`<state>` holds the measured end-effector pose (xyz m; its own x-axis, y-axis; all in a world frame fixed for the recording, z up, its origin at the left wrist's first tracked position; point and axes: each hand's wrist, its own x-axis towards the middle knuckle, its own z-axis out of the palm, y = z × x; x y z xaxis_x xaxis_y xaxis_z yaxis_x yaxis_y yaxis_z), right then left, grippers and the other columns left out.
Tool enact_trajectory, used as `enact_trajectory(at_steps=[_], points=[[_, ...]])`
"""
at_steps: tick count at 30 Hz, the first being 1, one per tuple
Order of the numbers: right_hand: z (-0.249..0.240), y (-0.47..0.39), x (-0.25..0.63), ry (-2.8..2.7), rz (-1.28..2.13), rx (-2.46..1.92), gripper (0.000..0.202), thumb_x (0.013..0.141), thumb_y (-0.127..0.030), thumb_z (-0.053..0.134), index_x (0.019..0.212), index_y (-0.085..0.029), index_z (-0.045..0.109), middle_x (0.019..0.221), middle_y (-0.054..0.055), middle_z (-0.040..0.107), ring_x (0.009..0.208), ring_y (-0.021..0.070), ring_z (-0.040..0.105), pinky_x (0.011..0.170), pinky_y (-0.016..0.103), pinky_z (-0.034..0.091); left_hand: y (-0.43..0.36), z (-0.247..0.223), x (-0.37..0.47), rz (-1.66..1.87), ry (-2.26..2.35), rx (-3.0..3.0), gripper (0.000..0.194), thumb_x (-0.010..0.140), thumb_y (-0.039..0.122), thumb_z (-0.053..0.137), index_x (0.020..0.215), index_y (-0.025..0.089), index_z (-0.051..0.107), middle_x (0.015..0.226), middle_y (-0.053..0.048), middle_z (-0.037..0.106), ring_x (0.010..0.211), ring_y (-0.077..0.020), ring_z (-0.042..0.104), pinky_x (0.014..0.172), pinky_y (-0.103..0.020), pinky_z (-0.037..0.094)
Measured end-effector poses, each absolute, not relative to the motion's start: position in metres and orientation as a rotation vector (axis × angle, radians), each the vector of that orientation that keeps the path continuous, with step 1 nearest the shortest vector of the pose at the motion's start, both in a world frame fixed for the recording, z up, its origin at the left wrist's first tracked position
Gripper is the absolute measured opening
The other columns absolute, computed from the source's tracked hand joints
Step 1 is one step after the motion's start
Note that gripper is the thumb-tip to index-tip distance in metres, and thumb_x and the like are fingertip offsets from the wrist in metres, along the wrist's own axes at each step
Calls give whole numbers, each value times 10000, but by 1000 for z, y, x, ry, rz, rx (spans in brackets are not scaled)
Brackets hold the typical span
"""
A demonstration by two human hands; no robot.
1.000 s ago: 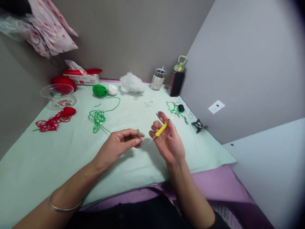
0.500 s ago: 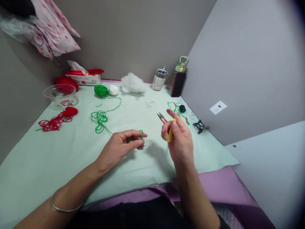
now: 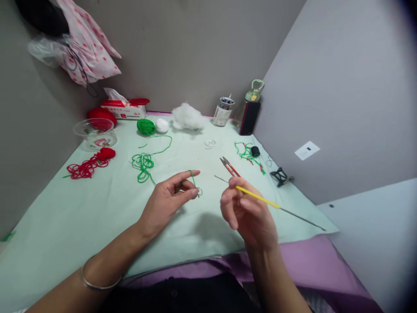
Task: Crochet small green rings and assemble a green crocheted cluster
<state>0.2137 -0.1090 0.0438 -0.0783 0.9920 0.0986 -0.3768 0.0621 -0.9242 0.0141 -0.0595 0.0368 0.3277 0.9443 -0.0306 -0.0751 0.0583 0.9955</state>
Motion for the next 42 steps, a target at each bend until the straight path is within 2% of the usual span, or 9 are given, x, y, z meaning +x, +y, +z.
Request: enact_trajectory(at_steps=[4, 10, 16, 21, 24, 29, 35, 39, 42], points=[[34, -116, 198, -1144, 1056, -910, 291, 979, -457, 559, 962, -214, 719, 667, 16, 651, 512, 116, 492, 474, 255, 367, -62, 39, 16, 1026, 987, 1302, 441, 825, 290, 751, 1256, 219, 695, 808, 21, 633, 756, -116, 574, 730, -238, 472], [33, -123, 189, -1345, 736, -970, 285, 1049, -251, 441, 1092, -248, 722, 840, 14, 617, 715, 116, 576, 661, 262, 487, -67, 39, 18, 1098, 1019, 1423, 399, 860, 259, 708, 1256, 216, 695, 815, 23, 644, 773, -112, 605, 795, -231, 514], [31, -122, 189, -1723, 337, -991, 283, 972, -52, 489, 1145, -207, 650, 956, 56, 662, 869, 152, 634, 756, 293, 533, -72, 40, 19, 1121, 1012, 1424, 390, 863, 252, 709, 1250, 208, 699, 827, 16, 651, 773, -119, 611, 820, -254, 530], [18, -118, 185, -1801, -59, -936, 465, 901, 26, 574, 1308, -195, 608, 1045, 95, 689, 933, 175, 662, 773, 293, 563, -72, 43, 19, 1022, 908, 1259, 427, 836, 261, 760, 1256, 209, 699, 797, 23, 655, 776, -116, 605, 808, -250, 510], [18, -119, 187, -1737, 56, -879, 481, 892, 37, 602, 1277, -247, 661, 1051, 65, 701, 925, 163, 668, 769, 282, 563, -68, 45, 16, 898, 775, 1101, 431, 815, 289, 795, 1234, 220, 718, 781, 27, 654, 762, -110, 620, 791, -245, 500], [30, -116, 197, -1644, 425, -833, 358, 924, -23, 608, 1143, -277, 734, 998, 36, 697, 905, 153, 665, 748, 283, 555, -62, 47, 11, 722, 659, 959, 437, 758, 309, 849, 1177, 229, 751, 762, 29, 649, 701, -108, 638, 763, -266, 504], [36, -116, 205, -1779, 404, -901, 309, 950, -34, 556, 1146, -233, 689, 1053, 55, 676, 976, 161, 648, 820, 303, 532, -59, 43, 9, 719, 745, 1159, 440, 804, 326, 815, 1227, 246, 726, 774, 27, 683, 761, -114, 629, 808, -272, 461], [38, -118, 205, -1753, 477, -923, 209, 982, -103, 533, 1081, -214, 680, 960, 42, 662, 932, 157, 622, 823, 307, 499, -63, 43, 8, 687, 817, 1252, 407, 810, 320, 797, 1202, 234, 732, 821, 16, 672, 757, -117, 585, 714, -261, 430], [37, -113, 206, -1529, 754, -938, 175, 1009, -208, 534, 966, -208, 704, 873, 24, 640, 800, 133, 607, 749, 290, 485, -66, 45, 7, 632, 807, 1307, 354, 835, 303, 763, 1182, 236, 743, 844, 15, 653, 697, -102, 523, 637, -254, 392]])
